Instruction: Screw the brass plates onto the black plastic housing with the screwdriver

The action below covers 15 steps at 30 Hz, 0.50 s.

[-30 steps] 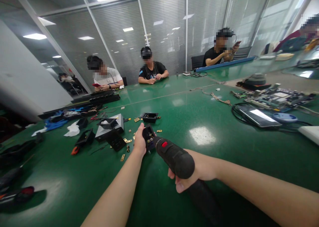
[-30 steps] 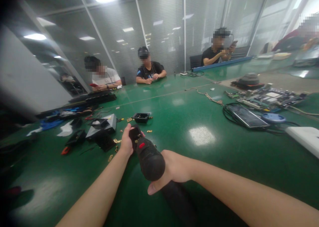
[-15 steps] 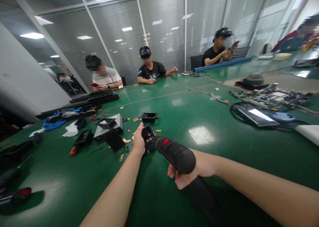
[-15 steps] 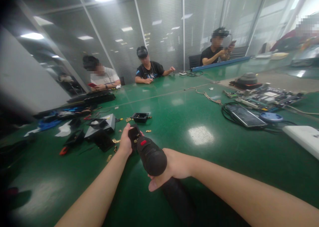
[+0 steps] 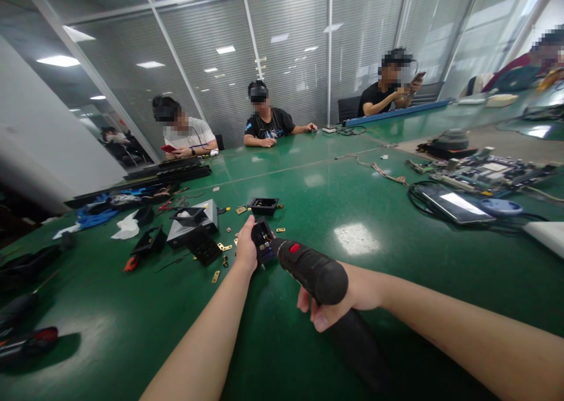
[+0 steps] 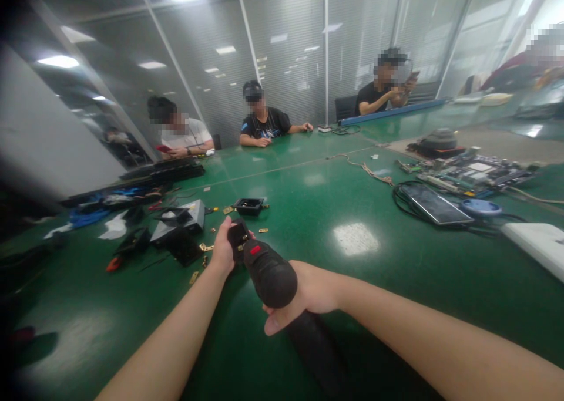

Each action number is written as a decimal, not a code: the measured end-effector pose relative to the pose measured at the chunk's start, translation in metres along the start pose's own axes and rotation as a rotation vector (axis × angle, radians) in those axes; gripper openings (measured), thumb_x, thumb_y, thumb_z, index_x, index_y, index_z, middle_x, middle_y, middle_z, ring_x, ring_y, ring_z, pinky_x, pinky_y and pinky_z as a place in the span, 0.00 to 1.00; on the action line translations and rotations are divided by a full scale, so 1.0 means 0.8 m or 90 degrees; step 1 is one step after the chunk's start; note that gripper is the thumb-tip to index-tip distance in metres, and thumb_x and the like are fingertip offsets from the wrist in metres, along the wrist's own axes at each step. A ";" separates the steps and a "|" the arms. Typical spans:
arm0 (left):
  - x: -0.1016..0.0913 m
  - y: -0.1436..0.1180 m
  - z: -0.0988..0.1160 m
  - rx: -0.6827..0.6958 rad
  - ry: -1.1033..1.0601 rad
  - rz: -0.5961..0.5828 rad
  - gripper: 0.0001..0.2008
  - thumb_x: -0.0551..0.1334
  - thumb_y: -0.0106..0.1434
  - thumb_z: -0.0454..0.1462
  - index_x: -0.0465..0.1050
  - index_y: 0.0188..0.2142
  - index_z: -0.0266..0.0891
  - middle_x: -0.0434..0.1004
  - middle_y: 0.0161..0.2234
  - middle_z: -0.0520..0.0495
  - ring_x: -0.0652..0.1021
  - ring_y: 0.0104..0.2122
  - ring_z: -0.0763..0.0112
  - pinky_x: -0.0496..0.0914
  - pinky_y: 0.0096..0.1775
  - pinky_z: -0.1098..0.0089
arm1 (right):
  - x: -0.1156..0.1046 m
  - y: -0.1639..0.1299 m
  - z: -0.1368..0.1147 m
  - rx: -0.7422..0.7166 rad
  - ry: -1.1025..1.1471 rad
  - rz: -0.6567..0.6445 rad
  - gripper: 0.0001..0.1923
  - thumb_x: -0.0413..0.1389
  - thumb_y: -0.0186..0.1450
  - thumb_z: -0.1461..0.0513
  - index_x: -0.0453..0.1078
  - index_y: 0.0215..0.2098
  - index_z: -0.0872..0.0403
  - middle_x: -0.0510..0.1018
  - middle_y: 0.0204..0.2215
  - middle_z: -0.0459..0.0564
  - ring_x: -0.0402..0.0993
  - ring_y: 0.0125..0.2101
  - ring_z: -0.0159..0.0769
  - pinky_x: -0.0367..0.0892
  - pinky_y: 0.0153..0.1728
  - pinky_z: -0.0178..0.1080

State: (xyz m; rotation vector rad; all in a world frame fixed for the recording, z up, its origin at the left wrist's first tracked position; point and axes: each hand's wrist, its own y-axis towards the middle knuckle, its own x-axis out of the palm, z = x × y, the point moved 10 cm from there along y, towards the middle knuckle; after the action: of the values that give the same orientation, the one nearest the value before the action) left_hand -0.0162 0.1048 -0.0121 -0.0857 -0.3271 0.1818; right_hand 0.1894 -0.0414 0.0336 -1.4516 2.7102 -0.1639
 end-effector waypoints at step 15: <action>0.002 -0.005 0.000 -0.017 -0.007 0.015 0.31 0.72 0.69 0.67 0.80 0.36 0.41 0.86 0.29 0.40 0.85 0.27 0.57 0.82 0.33 0.61 | 0.000 -0.005 -0.003 0.006 0.011 -0.002 0.32 0.91 0.47 0.50 0.85 0.40 0.54 0.89 0.38 0.48 0.84 0.38 0.40 0.79 0.41 0.41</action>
State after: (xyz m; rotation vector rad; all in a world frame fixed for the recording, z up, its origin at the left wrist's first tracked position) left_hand -0.0137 0.1010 -0.0111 -0.1145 -0.3394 0.2013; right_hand 0.1921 -0.0436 0.0360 -1.4596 2.7165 -0.1900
